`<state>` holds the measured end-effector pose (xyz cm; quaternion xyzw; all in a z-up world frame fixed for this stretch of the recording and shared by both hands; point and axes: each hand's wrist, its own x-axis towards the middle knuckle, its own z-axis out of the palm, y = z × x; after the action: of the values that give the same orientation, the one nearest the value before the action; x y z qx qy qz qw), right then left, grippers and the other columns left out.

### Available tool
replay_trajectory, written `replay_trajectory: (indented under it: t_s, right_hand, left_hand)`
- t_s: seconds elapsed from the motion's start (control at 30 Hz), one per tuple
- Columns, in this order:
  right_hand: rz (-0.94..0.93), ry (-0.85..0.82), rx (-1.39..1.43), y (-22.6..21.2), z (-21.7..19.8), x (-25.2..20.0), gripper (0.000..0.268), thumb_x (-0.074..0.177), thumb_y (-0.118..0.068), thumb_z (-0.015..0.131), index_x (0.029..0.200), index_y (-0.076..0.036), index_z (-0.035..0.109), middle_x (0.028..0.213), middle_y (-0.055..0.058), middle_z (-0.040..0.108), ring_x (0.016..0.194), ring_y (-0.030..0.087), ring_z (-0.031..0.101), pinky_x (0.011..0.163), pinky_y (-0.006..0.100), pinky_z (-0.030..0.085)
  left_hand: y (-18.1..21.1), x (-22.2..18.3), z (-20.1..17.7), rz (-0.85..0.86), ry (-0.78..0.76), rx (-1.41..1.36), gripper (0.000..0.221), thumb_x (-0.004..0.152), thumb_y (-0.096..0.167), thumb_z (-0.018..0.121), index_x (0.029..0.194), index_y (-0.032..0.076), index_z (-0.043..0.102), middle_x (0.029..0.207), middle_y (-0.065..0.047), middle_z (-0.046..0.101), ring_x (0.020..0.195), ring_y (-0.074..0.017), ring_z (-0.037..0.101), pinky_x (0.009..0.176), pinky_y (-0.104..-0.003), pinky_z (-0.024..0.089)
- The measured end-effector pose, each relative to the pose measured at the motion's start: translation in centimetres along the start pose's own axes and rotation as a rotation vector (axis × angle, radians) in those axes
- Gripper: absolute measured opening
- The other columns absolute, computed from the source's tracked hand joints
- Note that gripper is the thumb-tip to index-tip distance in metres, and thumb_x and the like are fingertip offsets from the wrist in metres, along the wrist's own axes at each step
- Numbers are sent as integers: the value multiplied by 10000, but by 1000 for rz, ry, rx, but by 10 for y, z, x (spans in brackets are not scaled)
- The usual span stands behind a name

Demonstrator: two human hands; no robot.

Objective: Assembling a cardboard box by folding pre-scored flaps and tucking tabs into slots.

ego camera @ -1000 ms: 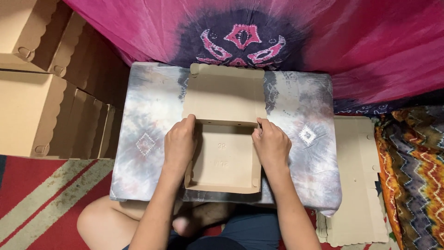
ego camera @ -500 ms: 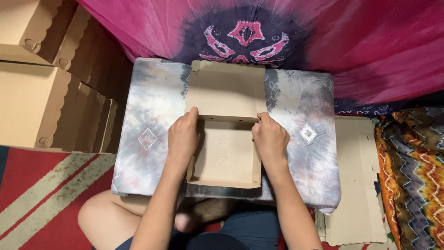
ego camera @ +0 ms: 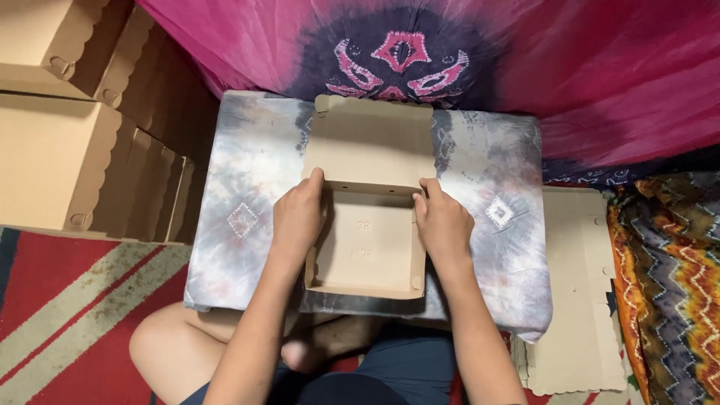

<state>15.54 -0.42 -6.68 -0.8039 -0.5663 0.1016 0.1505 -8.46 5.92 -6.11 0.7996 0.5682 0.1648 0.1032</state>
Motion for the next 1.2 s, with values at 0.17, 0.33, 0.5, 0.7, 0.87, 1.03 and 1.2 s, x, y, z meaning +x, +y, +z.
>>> replay_trajectory:
  t_s: [0.17, 0.33, 0.5, 0.7, 0.87, 1.03, 1.2]
  right_hand:
    - [247, -162, 217, -24, -55, -33, 522, 973, -424, 570, 1448, -220, 496, 1137, 129, 750, 1091, 383, 696, 949, 572, 521]
    - [371, -348, 331, 9, -39, -60, 446, 921, -484, 635, 1252, -188, 679, 983, 149, 786, 1032, 381, 713, 898, 520, 537]
    - [371, -316, 384, 23, -15, -63, 296, 924, -488, 681, 1056, -246, 788, 914, 64, 793, 896, 274, 719, 815, 415, 554]
    - [350, -506, 120, -24, -66, -69, 476, 934, -568, 546, 945, -153, 780, 917, 121, 785, 970, 363, 716, 877, 468, 536]
    - [322, -672, 47, 4, -38, -80, 433, 914, -476, 562, 826, -111, 778, 843, 133, 782, 927, 364, 723, 873, 453, 533]
    - [260, -718, 6, 14, -25, -78, 502, 952, -471, 493, 846, -79, 789, 849, 166, 773, 937, 401, 713, 889, 496, 528]
    - [215, -717, -39, 3, -37, -77, 538, 953, -501, 473, 775, -83, 763, 784, 169, 740, 904, 396, 704, 885, 497, 526]
  left_hand:
    - [6, -25, -38, -214, -170, -345, 510, 961, 274, 665, 1416, 97, 518, 1129, -203, 728, 996, -373, 721, 859, -530, 560]
    - [-14, -67, -34, -338, -282, -380, 381, 924, 462, 682, 1070, 111, 712, 905, -182, 741, 905, -417, 720, 784, -529, 557]
    - [-39, -85, 15, -331, -221, -344, 398, 972, 409, 614, 670, 149, 627, 556, -97, 612, 639, -337, 660, 581, -388, 494]
    - [-12, -76, -44, -345, -459, -224, 455, 919, 524, 612, 799, 90, 681, 777, -200, 715, 862, -429, 703, 737, -492, 537]
    - [-14, -80, -41, -363, -633, -246, 379, 948, 374, 565, 764, 69, 694, 627, -143, 647, 678, -353, 653, 670, -413, 508]
    - [-20, -80, -30, -325, -602, -232, 385, 912, 326, 615, 620, 77, 588, 485, -131, 541, 555, -363, 587, 578, -402, 447]
    - [-23, -86, -25, -309, -546, -325, 410, 921, 295, 620, 568, 114, 517, 405, -84, 463, 462, -270, 488, 551, -346, 424]
